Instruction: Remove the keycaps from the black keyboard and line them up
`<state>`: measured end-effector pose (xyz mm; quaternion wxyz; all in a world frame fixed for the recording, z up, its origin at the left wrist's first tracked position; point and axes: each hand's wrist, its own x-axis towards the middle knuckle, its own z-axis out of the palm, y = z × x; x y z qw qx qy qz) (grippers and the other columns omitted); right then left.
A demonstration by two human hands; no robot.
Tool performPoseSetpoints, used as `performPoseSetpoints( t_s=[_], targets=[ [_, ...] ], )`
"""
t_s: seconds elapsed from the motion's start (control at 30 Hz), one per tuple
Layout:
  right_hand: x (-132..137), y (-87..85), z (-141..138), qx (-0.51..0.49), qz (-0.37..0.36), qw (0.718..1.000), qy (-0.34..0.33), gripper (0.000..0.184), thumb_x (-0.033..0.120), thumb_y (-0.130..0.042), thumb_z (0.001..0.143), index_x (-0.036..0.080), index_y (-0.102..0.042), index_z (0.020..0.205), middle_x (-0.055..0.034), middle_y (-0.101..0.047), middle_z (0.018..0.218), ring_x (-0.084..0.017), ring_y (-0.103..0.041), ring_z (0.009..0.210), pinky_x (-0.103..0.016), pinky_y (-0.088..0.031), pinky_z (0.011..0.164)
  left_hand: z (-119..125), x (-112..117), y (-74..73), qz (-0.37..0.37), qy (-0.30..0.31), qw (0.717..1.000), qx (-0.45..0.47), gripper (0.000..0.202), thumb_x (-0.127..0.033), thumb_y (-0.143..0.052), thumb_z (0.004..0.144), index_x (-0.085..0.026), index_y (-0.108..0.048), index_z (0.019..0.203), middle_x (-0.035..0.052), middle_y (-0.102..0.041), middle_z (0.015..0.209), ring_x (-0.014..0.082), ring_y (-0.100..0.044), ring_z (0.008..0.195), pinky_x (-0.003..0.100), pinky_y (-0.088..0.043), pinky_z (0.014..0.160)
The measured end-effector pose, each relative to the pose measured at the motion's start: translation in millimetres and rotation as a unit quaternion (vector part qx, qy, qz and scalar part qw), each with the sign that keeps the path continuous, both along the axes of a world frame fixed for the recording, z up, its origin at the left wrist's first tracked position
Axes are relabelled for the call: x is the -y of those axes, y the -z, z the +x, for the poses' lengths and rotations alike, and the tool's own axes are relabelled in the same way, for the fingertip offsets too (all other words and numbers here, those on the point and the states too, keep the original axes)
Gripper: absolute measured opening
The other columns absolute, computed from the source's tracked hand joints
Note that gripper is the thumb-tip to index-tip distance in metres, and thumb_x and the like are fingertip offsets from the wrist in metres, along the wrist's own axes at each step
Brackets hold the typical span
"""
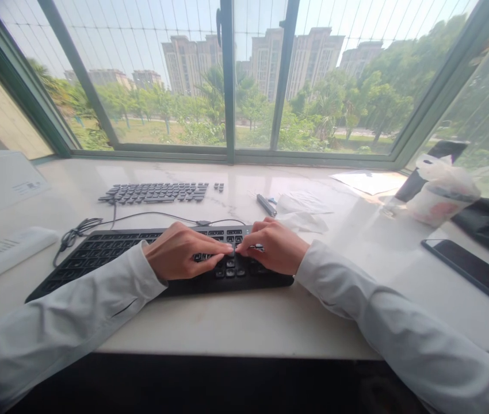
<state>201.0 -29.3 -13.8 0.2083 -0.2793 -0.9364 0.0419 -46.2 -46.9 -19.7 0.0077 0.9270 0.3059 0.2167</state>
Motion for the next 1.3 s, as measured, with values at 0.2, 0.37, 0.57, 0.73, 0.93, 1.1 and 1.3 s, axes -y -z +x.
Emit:
performPoseSetpoints(
  t_s=[0.2, 0.37, 0.57, 0.73, 0.93, 1.1, 1.3],
  targets=[
    [0, 1.8, -3, -0.036, -0.052, 0.997, 0.052, 0.009, 0.020, -0.073, 0.079, 0.027, -0.078, 0.083, -0.0012, -0.068, 0.074, -0.013, -0.062, 0.069, -0.024, -0.046, 0.070, 3, 1, -0.4, 0.007, 0.015, 1.000, -0.019, 0.030, -0.029, -0.052, 0.090, -0.034, -0.072, 0.112, -0.0071, -0.071, 0.113, 0.0144, -0.070, 0.101, 0.022, -0.055, 0.077],
    [2, -0.9, 4, 0.008, -0.005, 1.000, -0.016, 0.015, 0.023, -0.062, 0.088, 0.022, -0.077, 0.089, -0.0058, -0.068, 0.081, -0.014, -0.061, 0.074, -0.028, -0.046, 0.075, 4, 2, 0.3, 0.036, 0.036, 0.998, -0.026, 0.033, -0.027, -0.052, 0.090, -0.032, -0.071, 0.116, -0.0059, -0.069, 0.117, 0.0135, -0.071, 0.099, 0.020, -0.056, 0.074],
    [-2, 3.0, 14, 0.017, 0.058, 0.988, -0.142, 0.027, 0.031, -0.054, 0.095, 0.016, -0.073, 0.106, -0.0092, -0.071, 0.081, -0.018, -0.060, 0.083, -0.033, -0.046, 0.078, 4, 1, 3.0, 0.069, 0.073, 0.994, -0.035, 0.032, -0.025, -0.053, 0.087, -0.030, -0.072, 0.114, -0.0075, -0.067, 0.119, 0.0125, -0.072, 0.091, 0.018, -0.055, 0.061],
    [-8, 8.9, 14, -0.007, 0.058, 0.987, -0.151, 0.026, 0.028, -0.052, 0.096, 0.016, -0.074, 0.102, -0.0082, -0.072, 0.080, -0.016, -0.060, 0.079, -0.031, -0.047, 0.076, 5, -1, 3.4, 0.049, 0.071, 0.996, -0.026, 0.032, -0.022, -0.056, 0.084, -0.029, -0.073, 0.110, -0.0072, -0.068, 0.117, 0.0132, -0.072, 0.095, 0.018, -0.057, 0.068],
    [-8, 8.2, 12, -0.001, 0.051, 0.991, -0.127, 0.026, 0.030, -0.052, 0.096, 0.018, -0.075, 0.096, -0.0070, -0.068, 0.078, -0.014, -0.060, 0.074, -0.029, -0.048, 0.075, 7, -2, 1.8, 0.013, 0.062, 0.998, -0.014, 0.032, -0.021, -0.056, 0.081, -0.029, -0.075, 0.106, -0.0053, -0.070, 0.114, 0.0143, -0.072, 0.095, 0.019, -0.058, 0.074],
    [-8, 7.2, 10, 0.013, 0.121, 0.977, -0.177, 0.027, 0.026, -0.050, 0.097, 0.016, -0.073, 0.087, -0.0044, -0.065, 0.064, -0.015, -0.058, 0.072, -0.030, -0.046, 0.073, 7, -1, 0.2, 0.051, 0.065, 0.996, -0.044, 0.034, -0.022, -0.055, 0.082, -0.031, -0.074, 0.110, -0.0047, -0.070, 0.115, 0.0135, -0.074, 0.082, 0.018, -0.056, 0.062],
    [-12, 8.7, 11, -0.002, 0.059, 0.987, -0.150, 0.028, 0.033, -0.052, 0.096, 0.018, -0.075, 0.089, -0.0068, -0.066, 0.077, -0.013, -0.058, 0.073, -0.029, -0.046, 0.074, 8, -2, -0.7, 0.028, 0.056, 0.997, -0.036, 0.031, -0.024, -0.055, 0.083, -0.032, -0.075, 0.105, -0.0041, -0.072, 0.111, 0.0144, -0.073, 0.086, 0.019, -0.056, 0.069]
  ],
)
